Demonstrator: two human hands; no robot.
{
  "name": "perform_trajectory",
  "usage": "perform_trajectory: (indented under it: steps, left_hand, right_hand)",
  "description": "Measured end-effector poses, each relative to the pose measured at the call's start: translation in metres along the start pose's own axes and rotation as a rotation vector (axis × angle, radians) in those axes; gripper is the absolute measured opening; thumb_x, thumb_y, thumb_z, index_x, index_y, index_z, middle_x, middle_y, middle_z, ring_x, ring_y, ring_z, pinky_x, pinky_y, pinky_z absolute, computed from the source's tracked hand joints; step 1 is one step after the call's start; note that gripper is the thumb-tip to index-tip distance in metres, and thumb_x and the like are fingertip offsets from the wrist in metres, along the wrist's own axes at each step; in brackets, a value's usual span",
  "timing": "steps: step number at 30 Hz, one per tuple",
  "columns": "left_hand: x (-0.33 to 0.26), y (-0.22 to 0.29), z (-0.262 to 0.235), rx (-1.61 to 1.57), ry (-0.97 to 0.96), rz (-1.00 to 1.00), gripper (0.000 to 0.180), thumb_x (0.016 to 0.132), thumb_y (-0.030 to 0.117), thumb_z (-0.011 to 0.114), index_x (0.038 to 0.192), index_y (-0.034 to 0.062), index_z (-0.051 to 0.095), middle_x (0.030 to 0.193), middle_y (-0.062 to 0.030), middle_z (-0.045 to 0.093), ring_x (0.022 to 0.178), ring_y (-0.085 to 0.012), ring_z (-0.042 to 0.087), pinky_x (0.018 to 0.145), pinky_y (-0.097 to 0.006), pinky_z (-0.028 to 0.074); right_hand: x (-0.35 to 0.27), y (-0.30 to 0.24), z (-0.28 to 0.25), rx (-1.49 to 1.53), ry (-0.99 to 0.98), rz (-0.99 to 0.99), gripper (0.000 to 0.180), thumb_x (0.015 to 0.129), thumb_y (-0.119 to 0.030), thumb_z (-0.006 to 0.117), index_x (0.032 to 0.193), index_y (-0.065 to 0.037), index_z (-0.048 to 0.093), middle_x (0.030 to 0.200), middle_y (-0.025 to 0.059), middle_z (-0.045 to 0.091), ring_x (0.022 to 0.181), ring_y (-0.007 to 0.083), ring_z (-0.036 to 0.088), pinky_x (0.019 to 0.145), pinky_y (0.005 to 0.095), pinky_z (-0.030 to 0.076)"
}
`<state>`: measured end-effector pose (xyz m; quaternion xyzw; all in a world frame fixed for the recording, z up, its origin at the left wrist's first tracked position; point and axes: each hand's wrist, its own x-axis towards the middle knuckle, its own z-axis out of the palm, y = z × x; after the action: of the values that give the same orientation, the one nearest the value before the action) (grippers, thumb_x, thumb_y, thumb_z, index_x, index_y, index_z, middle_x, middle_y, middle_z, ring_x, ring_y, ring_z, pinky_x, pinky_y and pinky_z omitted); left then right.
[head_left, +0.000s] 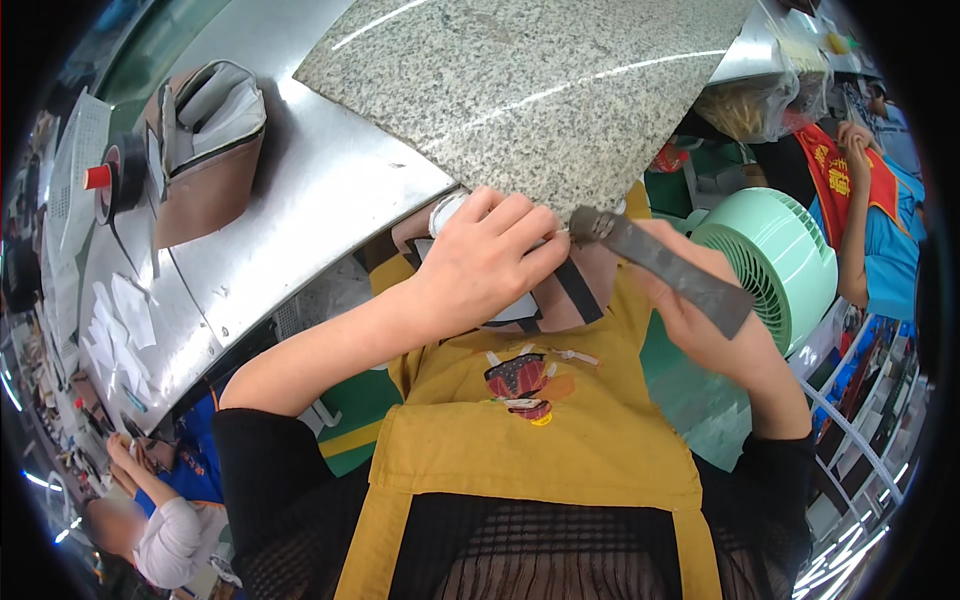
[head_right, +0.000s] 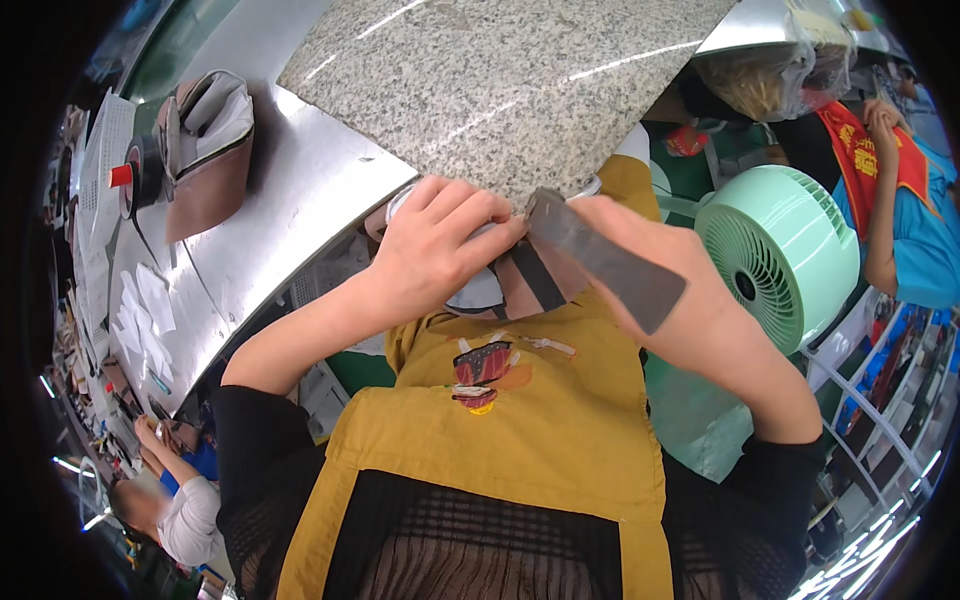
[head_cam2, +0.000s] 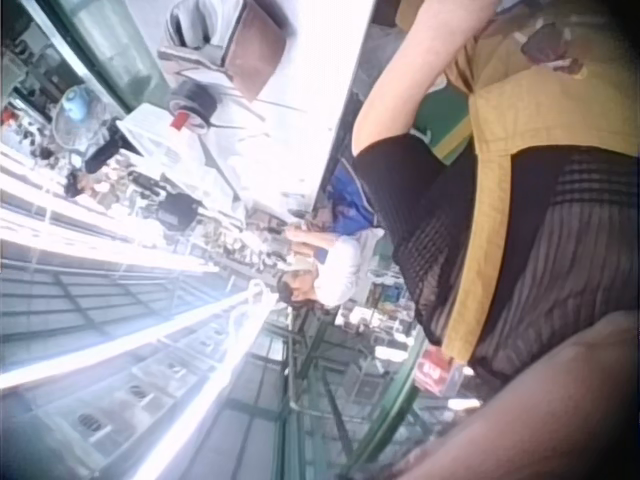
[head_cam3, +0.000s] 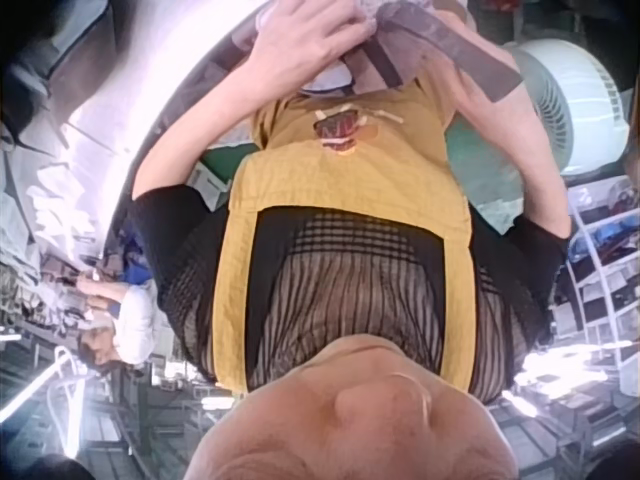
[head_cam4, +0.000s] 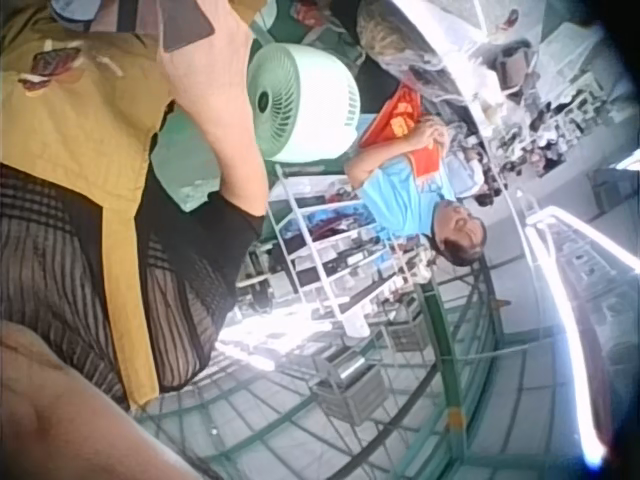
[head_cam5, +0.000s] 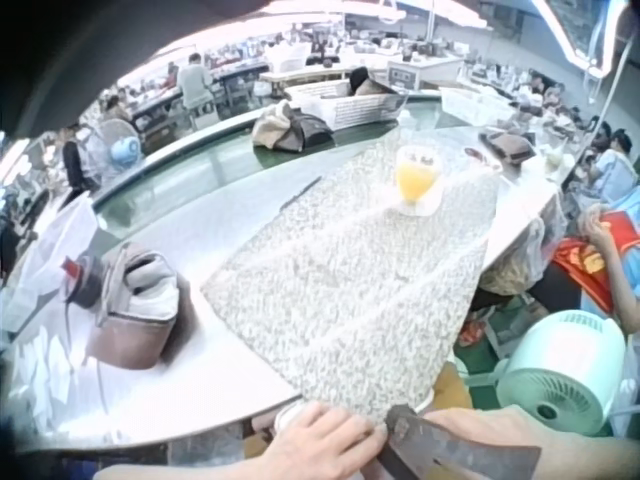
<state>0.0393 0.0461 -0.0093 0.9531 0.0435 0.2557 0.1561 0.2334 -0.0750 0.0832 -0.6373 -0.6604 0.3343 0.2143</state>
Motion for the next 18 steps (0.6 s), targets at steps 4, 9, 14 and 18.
perform_trajectory:
  steps: [4, 9, 14, 18]
  left_hand:
    - [-0.002, 0.001, 0.0, -0.015, -0.002, -0.015, 0.02, 0.069, 0.013, 0.062, 0.088, 0.0088, 0.059, 0.084, -0.0021, 0.048, 0.08, -0.0188, 0.05, 0.069, -0.032, 0.039]
    - [0.001, 0.007, -0.005, -0.131, -0.025, -0.258, 0.02, 0.073, 0.009, 0.069, 0.092, 0.0089, 0.062, 0.091, -0.0028, 0.055, 0.084, -0.0222, 0.053, 0.073, -0.034, 0.041]
    - [0.002, 0.004, -0.013, -0.184, -0.057, -0.254, 0.021, 0.072, 0.009, 0.072, 0.091, 0.0093, 0.063, 0.09, -0.0025, 0.055, 0.084, -0.0215, 0.054, 0.075, -0.034, 0.042]
    - [-0.001, -0.003, -0.009, -0.104, -0.052, -0.122, 0.02, 0.069, 0.01, 0.069, 0.088, 0.0096, 0.062, 0.087, -0.0025, 0.053, 0.084, -0.0202, 0.054, 0.075, -0.033, 0.042]
  right_hand:
    - [0.001, -0.012, -0.002, 0.035, 0.048, 0.029, 0.034, 0.085, -0.007, 0.058, 0.118, -0.004, 0.05, 0.095, 0.016, 0.062, 0.084, 0.0348, 0.063, 0.068, 0.0364, 0.051]
    - [0.002, -0.007, 0.007, 0.013, -0.015, 0.109, 0.024, 0.092, -0.005, 0.051, 0.116, 0.0, 0.052, 0.092, 0.0198, 0.061, 0.082, 0.0391, 0.059, 0.068, 0.0361, 0.048]
    - [0.003, -0.006, 0.008, -0.045, 0.004, 0.045, 0.023, 0.093, -0.005, 0.052, 0.115, 0.0, 0.052, 0.095, 0.0197, 0.061, 0.085, 0.0394, 0.06, 0.07, 0.0363, 0.048]
    - [0.004, -0.006, 0.008, -0.041, 0.01, 0.013, 0.024, 0.093, -0.005, 0.052, 0.116, 0.001, 0.052, 0.097, 0.0193, 0.061, 0.085, 0.0391, 0.06, 0.07, 0.0356, 0.048]
